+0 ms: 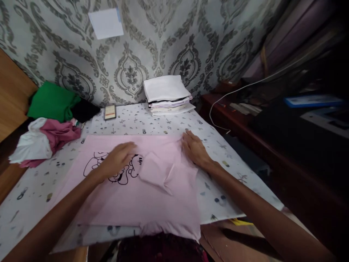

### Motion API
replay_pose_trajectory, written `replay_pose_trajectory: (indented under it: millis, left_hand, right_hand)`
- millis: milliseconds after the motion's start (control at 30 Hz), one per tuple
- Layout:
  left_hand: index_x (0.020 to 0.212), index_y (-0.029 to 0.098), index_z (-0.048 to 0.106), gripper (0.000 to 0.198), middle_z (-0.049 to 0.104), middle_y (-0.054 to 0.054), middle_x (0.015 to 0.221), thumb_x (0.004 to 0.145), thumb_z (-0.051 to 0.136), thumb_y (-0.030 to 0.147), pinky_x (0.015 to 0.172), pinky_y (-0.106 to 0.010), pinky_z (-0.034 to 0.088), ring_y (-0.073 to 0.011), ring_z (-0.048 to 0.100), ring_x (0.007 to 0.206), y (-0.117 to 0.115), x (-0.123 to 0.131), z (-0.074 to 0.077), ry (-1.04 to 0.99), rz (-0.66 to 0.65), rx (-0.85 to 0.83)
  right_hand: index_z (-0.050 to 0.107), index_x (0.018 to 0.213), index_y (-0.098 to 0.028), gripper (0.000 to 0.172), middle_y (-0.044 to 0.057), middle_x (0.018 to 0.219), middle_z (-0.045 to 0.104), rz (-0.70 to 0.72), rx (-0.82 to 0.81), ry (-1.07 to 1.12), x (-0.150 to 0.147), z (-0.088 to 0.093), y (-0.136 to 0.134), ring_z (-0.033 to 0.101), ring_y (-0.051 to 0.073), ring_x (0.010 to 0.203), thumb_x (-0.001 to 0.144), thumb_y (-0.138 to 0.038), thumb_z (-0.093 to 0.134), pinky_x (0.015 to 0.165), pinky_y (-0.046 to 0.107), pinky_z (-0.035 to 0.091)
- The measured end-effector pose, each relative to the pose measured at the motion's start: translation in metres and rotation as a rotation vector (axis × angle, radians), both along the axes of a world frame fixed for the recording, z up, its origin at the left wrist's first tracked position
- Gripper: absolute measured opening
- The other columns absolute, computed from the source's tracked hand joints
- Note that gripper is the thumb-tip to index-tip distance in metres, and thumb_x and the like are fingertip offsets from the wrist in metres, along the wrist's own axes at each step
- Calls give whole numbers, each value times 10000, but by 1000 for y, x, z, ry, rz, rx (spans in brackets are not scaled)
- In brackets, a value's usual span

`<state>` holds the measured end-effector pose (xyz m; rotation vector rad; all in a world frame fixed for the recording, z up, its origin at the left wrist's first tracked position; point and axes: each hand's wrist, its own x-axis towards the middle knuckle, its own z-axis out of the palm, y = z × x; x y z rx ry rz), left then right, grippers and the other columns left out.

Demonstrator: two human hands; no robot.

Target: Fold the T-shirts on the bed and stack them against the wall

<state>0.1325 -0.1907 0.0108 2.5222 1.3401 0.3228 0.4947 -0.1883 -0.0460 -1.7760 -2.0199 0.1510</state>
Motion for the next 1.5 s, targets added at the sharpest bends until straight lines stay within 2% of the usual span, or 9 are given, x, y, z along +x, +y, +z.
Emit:
replay_pose_trajectory:
  millis: [133,333,533,667,833,1000,1167,1367,1500]
  left_hand:
    - [1397,207,508,422,512,-105,1502,1034,331,331,1189,-453,308,-238,450,1383,-26,68,11,-6,-312,-66]
    - [1326,147,537,401,650,-126,1131,933,502,222,1033,-430,419,-267,560,1115,-35,113,15,92,-455,-129]
    - [843,188,610,167,612,-36,887,825,505,59,837,-313,433,-192,575,903,-44,111,33,102,-552,-320]
    - [868,219,611,247,586,2,924,749,547,12,738,-251,425,-145,572,868,-59,97,53,42,-636,-490]
    - [866,225,557,318,637,19,944,676,560,-29,806,-265,448,-149,593,895,-80,85,63,84,-726,-577]
    - [925,240,564,355,677,2,976,671,527,-5,880,-309,454,-182,608,972,-90,76,62,114,-627,-558]
    - [932,241,570,340,681,-5,993,680,505,23,910,-326,445,-192,598,1026,-93,69,67,90,-576,-552]
    - [993,236,588,328,678,-14,1036,749,509,33,888,-319,445,-189,585,1026,-95,50,65,12,-443,-510]
    - [951,224,591,92,653,-17,929,927,506,252,755,-284,444,-175,588,871,-92,40,66,-158,-267,-397]
  right_hand:
    - [607,1312,-186,444,129,1388,606,124,119,133,-6,8,-5,529,273,1312,1013,-332,313,1134,475,391]
    - [668,1088,-177,317,112,1140,697,93,78,227,10,3,3,616,254,1103,895,-165,417,1012,429,466]
    - [680,1094,-170,347,114,1154,686,113,73,218,18,-2,10,602,243,1102,892,-113,404,1011,418,458]
    - [676,1094,-177,391,113,1164,673,122,77,200,17,-4,11,588,247,1117,852,-56,394,996,428,458]
    - [656,915,-188,324,107,1036,670,100,105,195,16,-4,11,590,243,1017,811,-36,390,944,406,472]
    - [647,861,-187,272,131,1068,674,85,169,155,7,6,3,576,267,1082,818,-64,409,956,406,453]
    - [666,1051,-171,245,136,1191,677,307,159,-27,-3,19,-6,572,287,1136,921,-213,462,1005,441,409]
    - [676,907,-143,262,175,1008,692,70,88,-119,2,23,-5,601,315,1012,944,-214,427,929,465,436]
    - [690,973,-205,345,108,1029,706,386,70,162,-4,23,-11,613,279,1038,1011,-388,400,972,440,455]
